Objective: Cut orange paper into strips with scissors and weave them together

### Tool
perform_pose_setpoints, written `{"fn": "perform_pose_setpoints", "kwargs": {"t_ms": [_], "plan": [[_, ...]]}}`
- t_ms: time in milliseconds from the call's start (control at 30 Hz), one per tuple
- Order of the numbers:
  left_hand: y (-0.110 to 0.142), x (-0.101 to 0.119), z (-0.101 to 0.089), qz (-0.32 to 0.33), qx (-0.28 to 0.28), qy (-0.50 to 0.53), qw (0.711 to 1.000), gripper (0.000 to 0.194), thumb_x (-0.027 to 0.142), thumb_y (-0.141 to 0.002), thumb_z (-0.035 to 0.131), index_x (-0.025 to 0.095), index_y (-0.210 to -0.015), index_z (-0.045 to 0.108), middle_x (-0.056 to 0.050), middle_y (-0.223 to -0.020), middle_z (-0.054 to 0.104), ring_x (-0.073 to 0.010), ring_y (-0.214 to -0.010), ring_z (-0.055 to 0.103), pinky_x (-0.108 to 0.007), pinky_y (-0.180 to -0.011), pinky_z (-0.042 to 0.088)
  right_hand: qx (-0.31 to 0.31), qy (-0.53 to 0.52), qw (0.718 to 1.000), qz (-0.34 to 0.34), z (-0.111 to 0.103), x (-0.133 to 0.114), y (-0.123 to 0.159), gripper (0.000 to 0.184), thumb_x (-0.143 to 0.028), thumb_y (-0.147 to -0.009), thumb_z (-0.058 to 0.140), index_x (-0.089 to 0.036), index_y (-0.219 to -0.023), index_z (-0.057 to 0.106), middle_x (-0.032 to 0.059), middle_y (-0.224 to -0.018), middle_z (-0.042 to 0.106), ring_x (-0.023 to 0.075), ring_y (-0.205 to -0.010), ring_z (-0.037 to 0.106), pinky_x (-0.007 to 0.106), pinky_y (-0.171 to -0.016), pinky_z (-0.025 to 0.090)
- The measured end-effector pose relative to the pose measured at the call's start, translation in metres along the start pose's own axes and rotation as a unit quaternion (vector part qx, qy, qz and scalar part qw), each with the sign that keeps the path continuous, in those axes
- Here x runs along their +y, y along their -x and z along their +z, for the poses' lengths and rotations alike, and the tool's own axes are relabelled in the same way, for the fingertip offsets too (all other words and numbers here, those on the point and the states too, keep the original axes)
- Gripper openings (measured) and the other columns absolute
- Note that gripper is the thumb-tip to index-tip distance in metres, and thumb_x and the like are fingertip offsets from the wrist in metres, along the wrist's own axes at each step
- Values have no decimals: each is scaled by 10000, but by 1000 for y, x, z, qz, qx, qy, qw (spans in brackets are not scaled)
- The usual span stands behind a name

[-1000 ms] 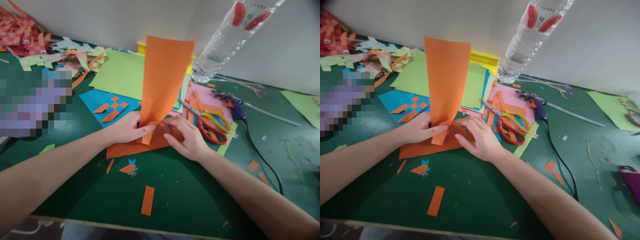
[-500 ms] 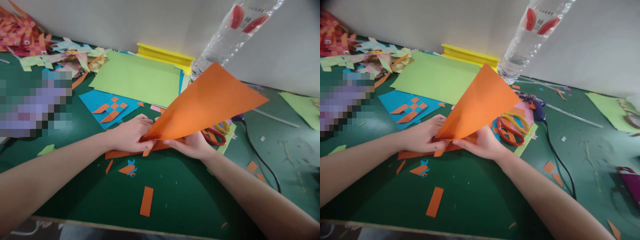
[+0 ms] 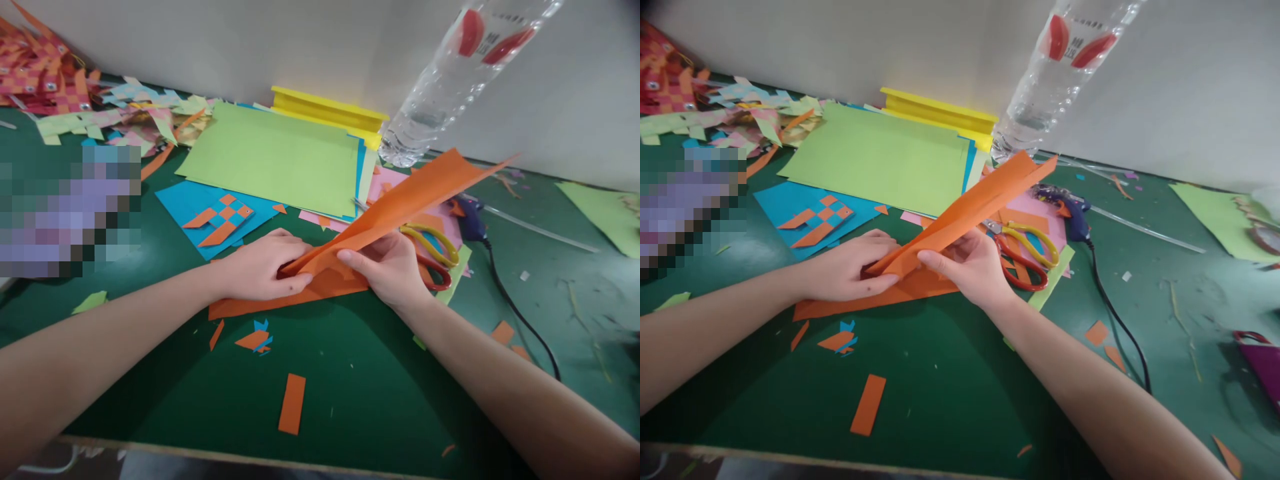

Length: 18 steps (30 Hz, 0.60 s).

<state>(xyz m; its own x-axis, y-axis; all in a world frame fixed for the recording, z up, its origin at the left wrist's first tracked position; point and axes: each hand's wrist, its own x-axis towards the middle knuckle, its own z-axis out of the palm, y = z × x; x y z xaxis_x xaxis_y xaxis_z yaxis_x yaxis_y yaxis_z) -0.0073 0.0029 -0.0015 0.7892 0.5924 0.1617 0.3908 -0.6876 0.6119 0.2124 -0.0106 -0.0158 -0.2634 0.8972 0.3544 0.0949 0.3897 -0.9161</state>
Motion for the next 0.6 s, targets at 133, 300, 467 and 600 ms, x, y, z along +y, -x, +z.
{"fn": "perform_pose_setpoints", "kwargs": {"t_ms": [133, 300, 467, 600], "plan": [[2, -1, -1, -61, 37, 63, 995, 225, 331, -937, 465, 166, -990, 607, -34, -849, 668, -161, -753, 606, -273, -646, 449, 44, -42, 998, 23, -1, 5, -1, 207, -336, -752, 790, -220, -843, 645, 10, -852, 735, 173, -788, 712, 331, -717, 619], [3, -4, -1, -92, 91, 147, 981, 380, 402, -898, 598, 168, -1196, 586, -63, -1128, 677, -173, -932, 660, -254, -735, 523, 57, -92, 993, 43, -1, 6, 0, 163, -251, -752, 786, -226, -802, 633, -19, -804, 656, 131, -723, 642, 299, -687, 564], [3, -4, 0, -88, 98, 135, 982, 343, 411, -845, 672, 174, -1091, 644, -35, -1020, 705, -167, -879, 663, -249, -725, 526, 41, -105, 992, 57, -2, 5, 0, 87, -246, -796, 741, -252, -818, 658, -14, -836, 640, 139, -756, 614, 308, -700, 526], [2, -3, 0, -109, 102, 162, 975, 269, 411, -866, 643, 161, -962, 670, -21, -877, 721, -140, -741, 664, -218, -615, 496, 34, -87, 993, 65, -3, 6, 2, 105, -330, -807, 729, -264, -852, 661, -13, -798, 639, 147, -707, 607, 318, -672, 522]]}}
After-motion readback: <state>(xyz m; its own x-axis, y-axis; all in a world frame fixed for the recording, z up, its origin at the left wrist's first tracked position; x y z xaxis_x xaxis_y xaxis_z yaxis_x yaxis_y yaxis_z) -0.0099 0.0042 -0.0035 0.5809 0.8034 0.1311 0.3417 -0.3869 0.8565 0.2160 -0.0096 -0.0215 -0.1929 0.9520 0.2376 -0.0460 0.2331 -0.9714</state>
